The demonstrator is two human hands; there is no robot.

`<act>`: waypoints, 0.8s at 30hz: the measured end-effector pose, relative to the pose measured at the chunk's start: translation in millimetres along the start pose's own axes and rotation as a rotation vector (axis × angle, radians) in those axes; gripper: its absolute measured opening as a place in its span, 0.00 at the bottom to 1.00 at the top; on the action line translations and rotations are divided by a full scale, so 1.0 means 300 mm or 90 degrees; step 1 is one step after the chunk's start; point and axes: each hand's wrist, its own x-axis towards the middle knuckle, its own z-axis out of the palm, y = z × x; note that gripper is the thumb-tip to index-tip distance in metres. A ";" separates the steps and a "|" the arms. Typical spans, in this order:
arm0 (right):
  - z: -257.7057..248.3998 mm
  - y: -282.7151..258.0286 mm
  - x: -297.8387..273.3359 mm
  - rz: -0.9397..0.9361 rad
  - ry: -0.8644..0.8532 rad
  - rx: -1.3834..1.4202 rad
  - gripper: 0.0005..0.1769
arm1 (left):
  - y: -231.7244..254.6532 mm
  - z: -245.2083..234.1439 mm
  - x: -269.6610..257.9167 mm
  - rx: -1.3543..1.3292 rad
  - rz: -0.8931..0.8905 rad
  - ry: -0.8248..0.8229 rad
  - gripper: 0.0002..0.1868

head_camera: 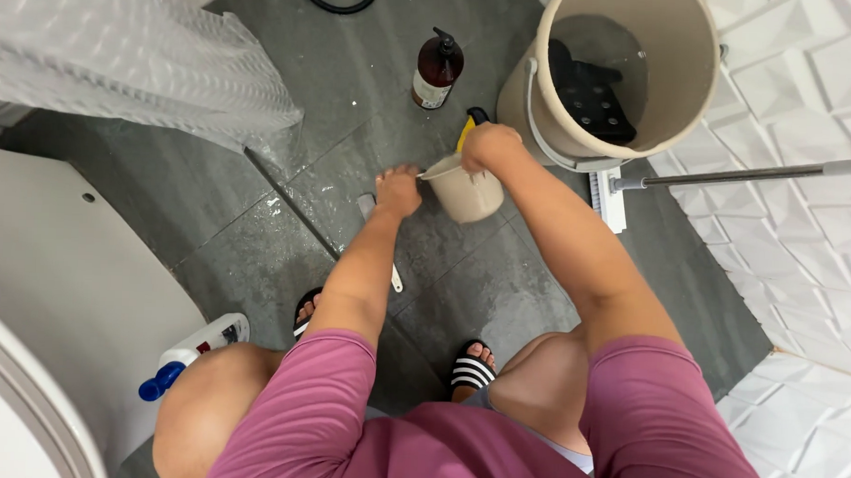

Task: Disassembling, cleaning, and inspecting a handheld shower or bidet wand using tools and water.

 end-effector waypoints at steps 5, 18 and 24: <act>-0.037 -0.001 0.006 0.003 0.060 0.012 0.19 | -0.058 -0.194 0.182 -0.103 -0.153 0.080 0.24; -0.141 0.064 -0.165 -0.183 0.122 0.006 0.19 | -0.307 -0.474 0.318 -0.192 -0.228 0.042 0.25; -0.226 -0.085 0.216 -0.166 -0.196 -0.063 0.20 | -0.333 -0.343 0.253 -0.206 -0.227 -0.081 0.23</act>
